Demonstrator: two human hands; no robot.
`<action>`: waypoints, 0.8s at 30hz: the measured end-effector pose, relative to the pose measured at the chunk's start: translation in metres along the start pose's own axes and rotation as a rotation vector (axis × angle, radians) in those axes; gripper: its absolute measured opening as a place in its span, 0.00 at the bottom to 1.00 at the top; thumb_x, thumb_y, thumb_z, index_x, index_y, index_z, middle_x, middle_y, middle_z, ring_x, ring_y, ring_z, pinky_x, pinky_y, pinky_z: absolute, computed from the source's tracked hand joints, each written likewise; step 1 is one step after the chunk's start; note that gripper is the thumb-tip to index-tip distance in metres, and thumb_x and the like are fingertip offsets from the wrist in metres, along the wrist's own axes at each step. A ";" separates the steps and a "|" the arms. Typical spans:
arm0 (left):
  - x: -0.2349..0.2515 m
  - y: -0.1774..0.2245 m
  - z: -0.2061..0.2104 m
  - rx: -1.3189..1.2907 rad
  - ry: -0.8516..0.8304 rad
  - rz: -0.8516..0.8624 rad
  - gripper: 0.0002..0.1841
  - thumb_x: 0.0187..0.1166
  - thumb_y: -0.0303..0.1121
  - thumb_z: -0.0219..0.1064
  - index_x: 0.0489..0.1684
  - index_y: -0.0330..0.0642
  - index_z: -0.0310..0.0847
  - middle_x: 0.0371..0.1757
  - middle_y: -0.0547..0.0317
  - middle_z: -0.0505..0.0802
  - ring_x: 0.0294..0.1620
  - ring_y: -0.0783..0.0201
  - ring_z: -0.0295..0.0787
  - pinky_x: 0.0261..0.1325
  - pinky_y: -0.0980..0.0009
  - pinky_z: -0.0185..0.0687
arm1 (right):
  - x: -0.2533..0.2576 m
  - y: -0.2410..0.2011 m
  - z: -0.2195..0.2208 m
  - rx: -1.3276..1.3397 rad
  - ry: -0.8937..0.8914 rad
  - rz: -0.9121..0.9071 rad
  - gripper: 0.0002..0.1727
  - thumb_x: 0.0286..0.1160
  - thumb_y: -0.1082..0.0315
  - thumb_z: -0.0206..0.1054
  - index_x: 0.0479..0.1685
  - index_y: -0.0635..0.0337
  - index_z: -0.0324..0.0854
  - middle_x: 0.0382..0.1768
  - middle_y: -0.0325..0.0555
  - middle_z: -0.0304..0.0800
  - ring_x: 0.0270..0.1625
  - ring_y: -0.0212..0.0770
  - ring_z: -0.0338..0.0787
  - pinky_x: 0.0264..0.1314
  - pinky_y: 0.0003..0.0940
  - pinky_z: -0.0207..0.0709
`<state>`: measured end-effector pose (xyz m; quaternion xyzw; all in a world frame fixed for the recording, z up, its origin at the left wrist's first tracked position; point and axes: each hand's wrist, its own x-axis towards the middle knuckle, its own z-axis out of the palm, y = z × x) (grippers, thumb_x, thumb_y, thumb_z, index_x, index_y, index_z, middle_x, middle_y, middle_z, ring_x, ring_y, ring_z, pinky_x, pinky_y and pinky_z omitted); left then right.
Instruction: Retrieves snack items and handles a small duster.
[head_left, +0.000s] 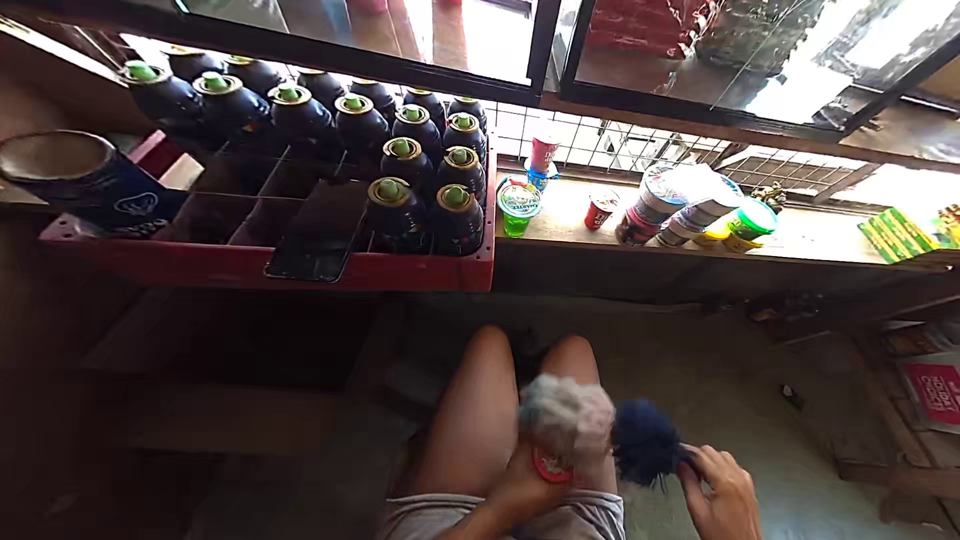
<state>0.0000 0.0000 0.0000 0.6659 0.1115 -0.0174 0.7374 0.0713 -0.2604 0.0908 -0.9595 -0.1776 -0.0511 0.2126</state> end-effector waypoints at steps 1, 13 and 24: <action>0.006 -0.010 -0.003 -0.074 -0.054 0.094 0.68 0.45 0.33 0.92 0.89 0.27 0.41 0.82 0.42 0.74 0.76 0.68 0.79 0.80 0.71 0.75 | 0.004 0.003 0.004 -0.059 0.104 0.008 0.18 0.73 0.60 0.63 0.34 0.64 0.94 0.26 0.54 0.90 0.33 0.59 0.89 0.43 0.62 0.77; 0.011 -0.012 -0.009 -0.097 -0.137 0.096 0.41 0.50 0.29 0.89 0.68 0.27 0.72 0.60 0.56 0.91 0.64 0.74 0.87 0.73 0.74 0.80 | 0.031 0.041 0.021 0.363 0.228 0.015 0.18 0.72 0.55 0.67 0.23 0.58 0.90 0.26 0.33 0.89 0.37 0.26 0.85 0.52 0.28 0.77; 0.002 -0.035 -0.012 0.113 -0.131 0.003 0.37 0.58 0.34 0.83 0.68 0.25 0.74 0.57 0.52 0.91 0.60 0.71 0.87 0.67 0.71 0.81 | 0.018 0.043 0.016 0.463 -0.029 0.089 0.12 0.64 0.58 0.71 0.25 0.57 0.92 0.28 0.31 0.91 0.40 0.25 0.87 0.56 0.30 0.79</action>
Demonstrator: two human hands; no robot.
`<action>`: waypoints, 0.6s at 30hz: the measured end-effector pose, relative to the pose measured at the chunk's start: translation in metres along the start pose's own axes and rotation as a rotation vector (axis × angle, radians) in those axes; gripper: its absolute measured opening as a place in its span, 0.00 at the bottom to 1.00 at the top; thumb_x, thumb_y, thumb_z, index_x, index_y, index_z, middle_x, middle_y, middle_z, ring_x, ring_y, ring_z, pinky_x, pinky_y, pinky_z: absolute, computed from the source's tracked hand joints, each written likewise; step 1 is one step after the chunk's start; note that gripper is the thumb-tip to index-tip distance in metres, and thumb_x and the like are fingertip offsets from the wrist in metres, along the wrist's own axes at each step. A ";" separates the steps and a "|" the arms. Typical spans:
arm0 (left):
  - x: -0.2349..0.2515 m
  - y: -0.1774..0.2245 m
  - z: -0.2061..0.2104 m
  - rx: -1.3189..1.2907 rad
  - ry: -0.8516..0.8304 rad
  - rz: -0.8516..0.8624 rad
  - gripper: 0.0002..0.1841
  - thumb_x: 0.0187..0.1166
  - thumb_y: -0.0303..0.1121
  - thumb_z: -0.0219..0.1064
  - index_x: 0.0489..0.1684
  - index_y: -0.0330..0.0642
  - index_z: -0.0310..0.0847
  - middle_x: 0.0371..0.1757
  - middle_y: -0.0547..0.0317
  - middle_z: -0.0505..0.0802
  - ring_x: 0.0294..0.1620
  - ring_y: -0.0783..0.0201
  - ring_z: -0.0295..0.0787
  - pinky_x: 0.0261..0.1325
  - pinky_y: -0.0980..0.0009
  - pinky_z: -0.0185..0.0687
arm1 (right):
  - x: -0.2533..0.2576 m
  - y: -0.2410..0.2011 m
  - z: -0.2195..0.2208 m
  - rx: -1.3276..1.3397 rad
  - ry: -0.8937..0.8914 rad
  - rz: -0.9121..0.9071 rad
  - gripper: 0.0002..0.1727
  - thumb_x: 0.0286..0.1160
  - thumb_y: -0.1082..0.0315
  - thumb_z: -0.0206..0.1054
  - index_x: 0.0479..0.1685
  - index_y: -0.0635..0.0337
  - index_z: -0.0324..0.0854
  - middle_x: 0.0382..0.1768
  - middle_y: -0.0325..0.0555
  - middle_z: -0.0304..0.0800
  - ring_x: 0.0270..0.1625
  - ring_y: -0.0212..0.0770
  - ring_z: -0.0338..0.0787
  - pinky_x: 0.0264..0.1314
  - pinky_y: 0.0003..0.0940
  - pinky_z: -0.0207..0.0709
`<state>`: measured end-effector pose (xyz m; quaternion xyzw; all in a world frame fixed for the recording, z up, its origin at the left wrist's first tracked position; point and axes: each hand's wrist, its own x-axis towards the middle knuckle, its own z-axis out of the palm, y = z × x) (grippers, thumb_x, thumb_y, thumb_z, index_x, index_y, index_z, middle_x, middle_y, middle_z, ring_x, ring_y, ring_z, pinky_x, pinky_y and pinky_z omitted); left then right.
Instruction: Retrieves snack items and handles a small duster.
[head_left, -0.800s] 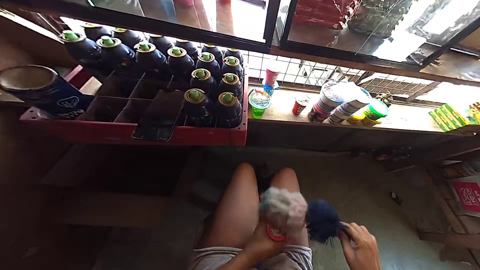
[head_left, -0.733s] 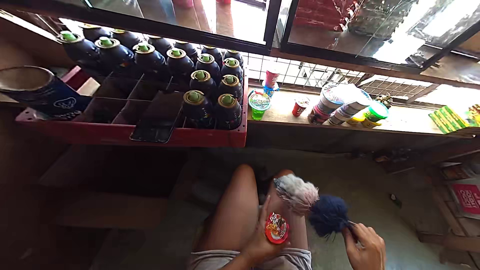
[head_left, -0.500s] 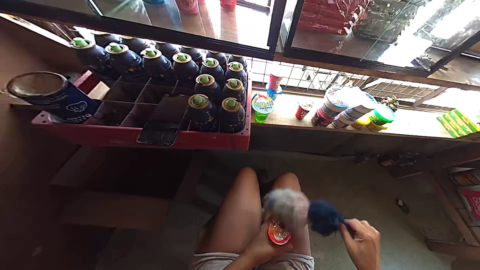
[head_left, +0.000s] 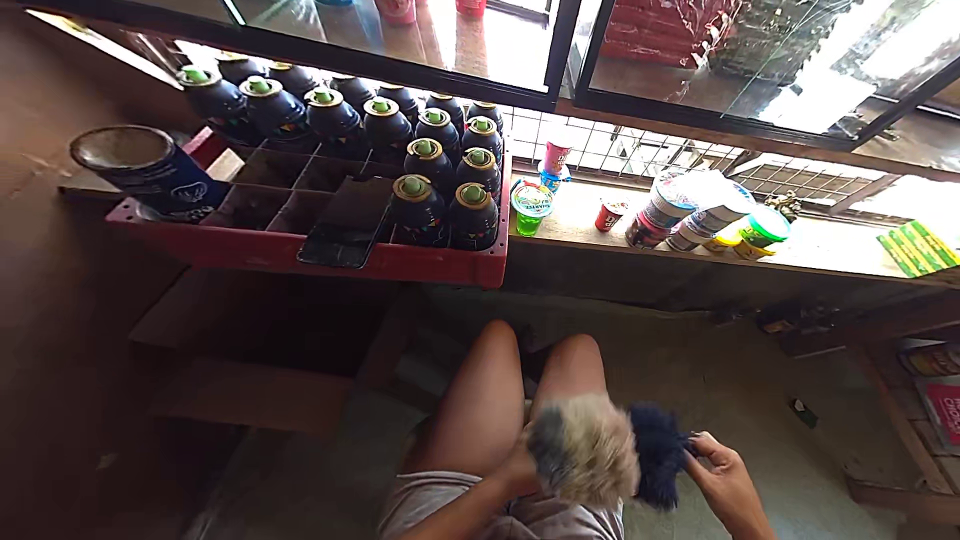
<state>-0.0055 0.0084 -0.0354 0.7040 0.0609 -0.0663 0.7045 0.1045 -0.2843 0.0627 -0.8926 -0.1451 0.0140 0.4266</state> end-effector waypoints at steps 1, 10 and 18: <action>-0.002 -0.004 -0.001 0.047 -0.024 -0.024 0.36 0.63 0.34 0.81 0.71 0.23 0.73 0.61 0.47 0.90 0.63 0.67 0.86 0.70 0.67 0.78 | 0.000 -0.001 0.002 -0.078 -0.018 -0.017 0.14 0.63 0.57 0.71 0.26 0.60 0.93 0.27 0.39 0.91 0.39 0.37 0.87 0.57 0.48 0.73; 0.013 0.034 0.000 -0.128 -0.006 -0.014 0.41 0.54 0.29 0.88 0.72 0.30 0.72 0.62 0.54 0.90 0.65 0.71 0.86 0.74 0.71 0.80 | 0.003 -0.012 0.009 -0.173 0.039 0.190 0.16 0.69 0.58 0.72 0.33 0.65 0.93 0.28 0.52 0.91 0.38 0.53 0.88 0.51 0.62 0.73; 0.025 0.210 -0.106 0.024 0.501 0.539 0.53 0.68 0.39 0.79 0.90 0.31 0.42 0.68 0.45 0.85 0.60 0.65 0.90 0.63 0.65 0.88 | 0.019 -0.031 0.111 0.483 0.127 0.113 0.15 0.80 0.69 0.59 0.24 0.64 0.83 0.15 0.25 0.76 0.19 0.12 0.73 0.27 0.12 0.69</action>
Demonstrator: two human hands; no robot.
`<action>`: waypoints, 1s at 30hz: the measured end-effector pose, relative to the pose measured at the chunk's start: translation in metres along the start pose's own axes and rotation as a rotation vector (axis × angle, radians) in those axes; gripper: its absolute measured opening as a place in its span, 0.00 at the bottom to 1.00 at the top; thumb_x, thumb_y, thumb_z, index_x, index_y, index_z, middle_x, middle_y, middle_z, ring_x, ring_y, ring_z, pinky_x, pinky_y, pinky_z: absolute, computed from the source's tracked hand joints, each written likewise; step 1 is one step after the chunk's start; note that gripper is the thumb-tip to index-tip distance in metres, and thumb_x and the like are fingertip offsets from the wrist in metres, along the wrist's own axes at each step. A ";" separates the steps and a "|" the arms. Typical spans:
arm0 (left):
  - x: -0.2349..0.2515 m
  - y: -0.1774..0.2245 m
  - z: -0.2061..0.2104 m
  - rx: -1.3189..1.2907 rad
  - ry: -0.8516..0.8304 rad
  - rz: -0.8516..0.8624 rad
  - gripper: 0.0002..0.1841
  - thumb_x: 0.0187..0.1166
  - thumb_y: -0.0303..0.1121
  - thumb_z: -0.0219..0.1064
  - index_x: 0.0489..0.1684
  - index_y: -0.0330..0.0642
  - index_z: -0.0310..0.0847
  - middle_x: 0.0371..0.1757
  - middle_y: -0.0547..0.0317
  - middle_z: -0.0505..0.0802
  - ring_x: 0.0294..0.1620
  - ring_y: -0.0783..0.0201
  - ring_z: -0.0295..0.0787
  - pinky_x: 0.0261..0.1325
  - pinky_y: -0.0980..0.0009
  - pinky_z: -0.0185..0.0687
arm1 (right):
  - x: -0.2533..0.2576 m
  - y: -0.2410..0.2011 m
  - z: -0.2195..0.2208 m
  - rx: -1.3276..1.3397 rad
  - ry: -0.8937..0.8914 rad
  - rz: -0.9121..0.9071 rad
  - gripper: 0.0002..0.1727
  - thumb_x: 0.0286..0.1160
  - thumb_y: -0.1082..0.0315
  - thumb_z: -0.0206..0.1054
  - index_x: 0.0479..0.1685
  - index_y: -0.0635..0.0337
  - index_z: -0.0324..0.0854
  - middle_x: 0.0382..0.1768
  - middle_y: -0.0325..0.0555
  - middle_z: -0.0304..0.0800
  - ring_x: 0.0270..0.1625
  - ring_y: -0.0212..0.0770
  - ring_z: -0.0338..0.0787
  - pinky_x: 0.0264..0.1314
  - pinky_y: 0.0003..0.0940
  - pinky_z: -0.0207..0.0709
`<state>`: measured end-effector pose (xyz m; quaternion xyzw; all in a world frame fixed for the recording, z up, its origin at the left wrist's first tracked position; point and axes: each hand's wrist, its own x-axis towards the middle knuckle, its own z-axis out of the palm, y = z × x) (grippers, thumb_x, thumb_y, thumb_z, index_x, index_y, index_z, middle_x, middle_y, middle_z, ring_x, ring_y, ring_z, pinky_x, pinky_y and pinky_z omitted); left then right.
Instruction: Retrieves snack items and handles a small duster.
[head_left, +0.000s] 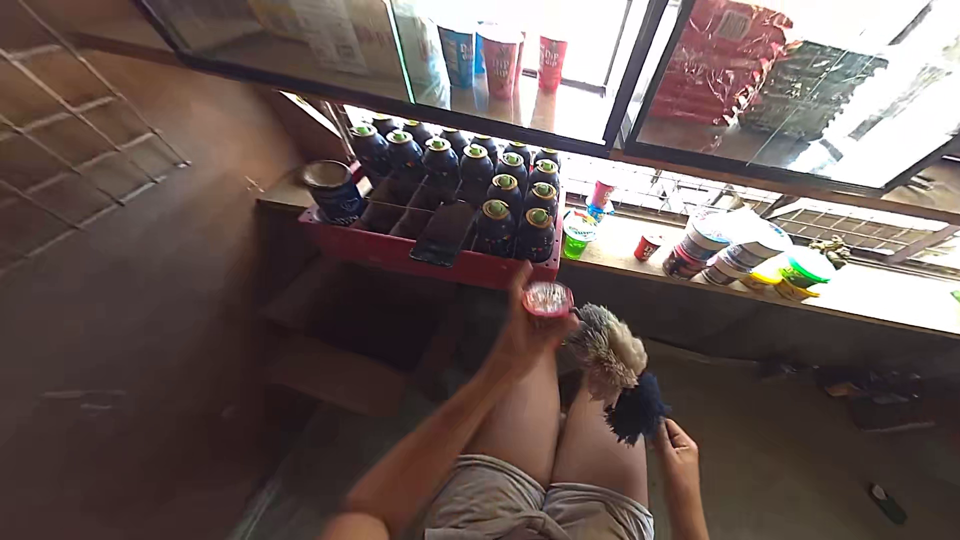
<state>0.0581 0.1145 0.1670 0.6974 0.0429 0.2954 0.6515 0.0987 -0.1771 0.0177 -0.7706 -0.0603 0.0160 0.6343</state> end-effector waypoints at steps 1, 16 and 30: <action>0.025 0.021 -0.011 0.017 0.048 0.119 0.56 0.70 0.40 0.78 0.92 0.37 0.34 0.70 0.46 0.84 0.59 0.65 0.90 0.62 0.64 0.89 | -0.005 0.006 0.020 0.006 -0.015 -0.009 0.16 0.80 0.67 0.60 0.24 0.63 0.83 0.14 0.25 0.76 0.18 0.14 0.73 0.25 0.15 0.70; 0.300 0.083 -0.028 0.678 0.174 0.296 0.30 0.72 0.31 0.75 0.75 0.31 0.74 0.84 0.29 0.69 0.87 0.39 0.63 0.87 0.53 0.61 | -0.024 0.031 0.071 -0.523 -0.086 -0.277 0.21 0.74 0.50 0.65 0.32 0.58 0.95 0.26 0.48 0.93 0.34 0.50 0.93 0.44 0.61 0.79; 0.324 0.099 -0.031 1.459 0.078 0.413 0.19 0.77 0.33 0.73 0.66 0.43 0.86 0.66 0.49 0.90 0.80 0.40 0.73 0.88 0.29 0.28 | -0.023 0.036 0.073 -0.522 -0.087 -0.280 0.23 0.75 0.48 0.63 0.30 0.58 0.94 0.24 0.46 0.92 0.31 0.48 0.92 0.41 0.58 0.79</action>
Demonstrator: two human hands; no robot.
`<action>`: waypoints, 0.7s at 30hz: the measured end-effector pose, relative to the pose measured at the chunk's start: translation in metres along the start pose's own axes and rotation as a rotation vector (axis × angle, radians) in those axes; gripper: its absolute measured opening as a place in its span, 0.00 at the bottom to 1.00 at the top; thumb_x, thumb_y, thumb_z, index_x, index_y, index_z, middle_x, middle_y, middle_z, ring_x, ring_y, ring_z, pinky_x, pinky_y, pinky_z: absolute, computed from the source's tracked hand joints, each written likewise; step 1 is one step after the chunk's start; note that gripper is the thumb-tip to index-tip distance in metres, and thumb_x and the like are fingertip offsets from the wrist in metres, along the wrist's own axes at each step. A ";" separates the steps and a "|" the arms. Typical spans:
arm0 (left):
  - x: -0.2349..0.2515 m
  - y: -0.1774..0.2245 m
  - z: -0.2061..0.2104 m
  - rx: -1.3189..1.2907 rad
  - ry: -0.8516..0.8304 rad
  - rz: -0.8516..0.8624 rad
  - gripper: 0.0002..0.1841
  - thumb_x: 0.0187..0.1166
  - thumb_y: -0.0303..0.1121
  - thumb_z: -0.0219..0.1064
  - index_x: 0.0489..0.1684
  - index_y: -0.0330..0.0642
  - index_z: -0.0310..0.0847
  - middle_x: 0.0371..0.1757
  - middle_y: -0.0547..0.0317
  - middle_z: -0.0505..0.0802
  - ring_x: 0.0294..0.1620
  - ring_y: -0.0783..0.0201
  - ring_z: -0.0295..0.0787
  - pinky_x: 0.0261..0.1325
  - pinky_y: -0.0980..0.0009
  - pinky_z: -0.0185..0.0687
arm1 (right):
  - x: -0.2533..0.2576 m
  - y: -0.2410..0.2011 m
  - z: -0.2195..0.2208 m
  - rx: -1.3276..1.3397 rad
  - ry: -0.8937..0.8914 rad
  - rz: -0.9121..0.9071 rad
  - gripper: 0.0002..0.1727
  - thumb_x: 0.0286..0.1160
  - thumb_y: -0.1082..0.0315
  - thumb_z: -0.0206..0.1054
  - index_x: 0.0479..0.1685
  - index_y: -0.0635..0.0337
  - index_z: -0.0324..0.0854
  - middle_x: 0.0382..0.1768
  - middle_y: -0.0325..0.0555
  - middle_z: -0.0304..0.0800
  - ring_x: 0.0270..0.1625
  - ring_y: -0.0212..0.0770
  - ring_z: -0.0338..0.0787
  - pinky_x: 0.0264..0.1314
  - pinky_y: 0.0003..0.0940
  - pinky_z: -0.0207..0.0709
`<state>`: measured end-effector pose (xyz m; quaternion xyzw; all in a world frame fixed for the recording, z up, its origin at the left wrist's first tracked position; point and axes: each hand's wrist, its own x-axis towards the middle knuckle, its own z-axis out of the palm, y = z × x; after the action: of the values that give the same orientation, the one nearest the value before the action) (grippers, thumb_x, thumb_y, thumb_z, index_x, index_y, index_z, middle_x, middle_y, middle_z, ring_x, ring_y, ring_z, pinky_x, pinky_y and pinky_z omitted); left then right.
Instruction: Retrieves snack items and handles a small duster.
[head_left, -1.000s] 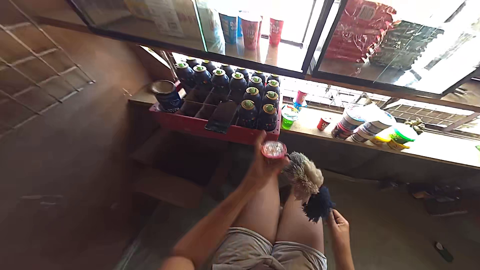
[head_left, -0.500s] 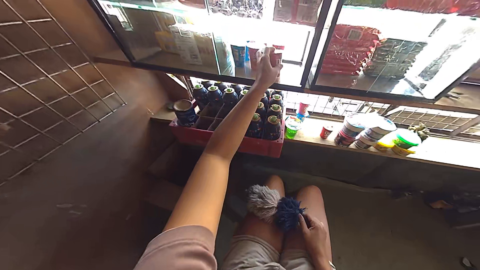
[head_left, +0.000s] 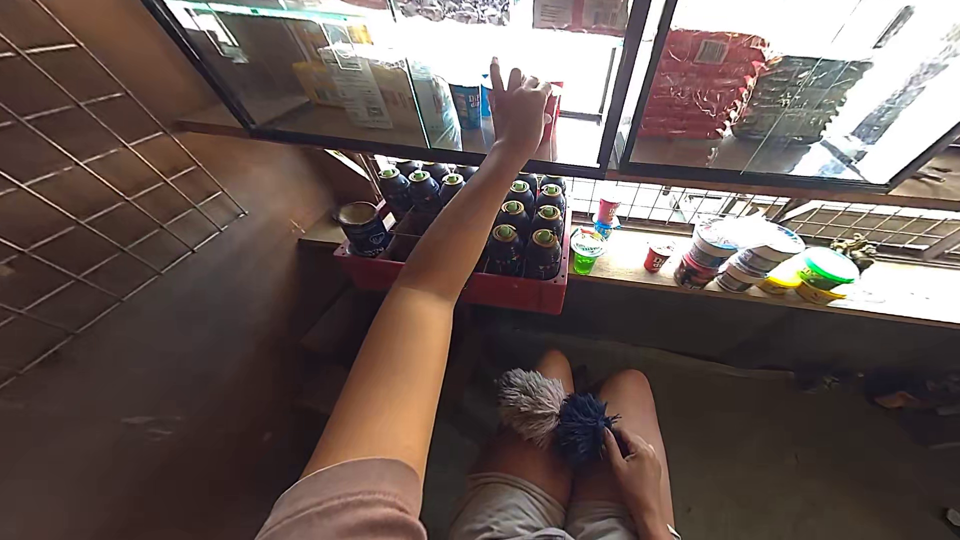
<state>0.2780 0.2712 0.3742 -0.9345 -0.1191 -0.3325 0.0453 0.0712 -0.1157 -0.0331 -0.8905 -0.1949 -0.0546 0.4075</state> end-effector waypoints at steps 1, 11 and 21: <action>0.004 -0.001 0.002 0.002 -0.006 -0.001 0.19 0.76 0.32 0.73 0.65 0.42 0.86 0.65 0.49 0.91 0.80 0.41 0.74 0.88 0.29 0.27 | 0.000 0.001 0.001 -0.001 -0.001 -0.001 0.23 0.75 0.48 0.63 0.30 0.57 0.94 0.24 0.45 0.92 0.31 0.47 0.92 0.40 0.58 0.79; 0.008 -0.010 0.017 -0.043 0.016 -0.008 0.21 0.79 0.34 0.69 0.72 0.47 0.83 0.70 0.52 0.90 0.83 0.44 0.72 0.88 0.29 0.25 | -0.001 0.004 0.002 0.002 0.020 -0.013 0.23 0.74 0.47 0.63 0.30 0.57 0.94 0.24 0.44 0.92 0.30 0.46 0.91 0.40 0.56 0.77; -0.018 0.023 -0.003 -0.291 0.177 -0.106 0.35 0.76 0.43 0.67 0.87 0.48 0.68 0.89 0.44 0.68 0.94 0.43 0.51 0.89 0.30 0.22 | 0.001 0.002 0.001 0.020 0.034 -0.007 0.22 0.74 0.49 0.64 0.30 0.57 0.94 0.24 0.45 0.92 0.31 0.45 0.91 0.41 0.55 0.77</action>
<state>0.2678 0.2453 0.3649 -0.8907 -0.1143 -0.4291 -0.0974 0.0731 -0.1155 -0.0348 -0.8847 -0.1916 -0.0692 0.4194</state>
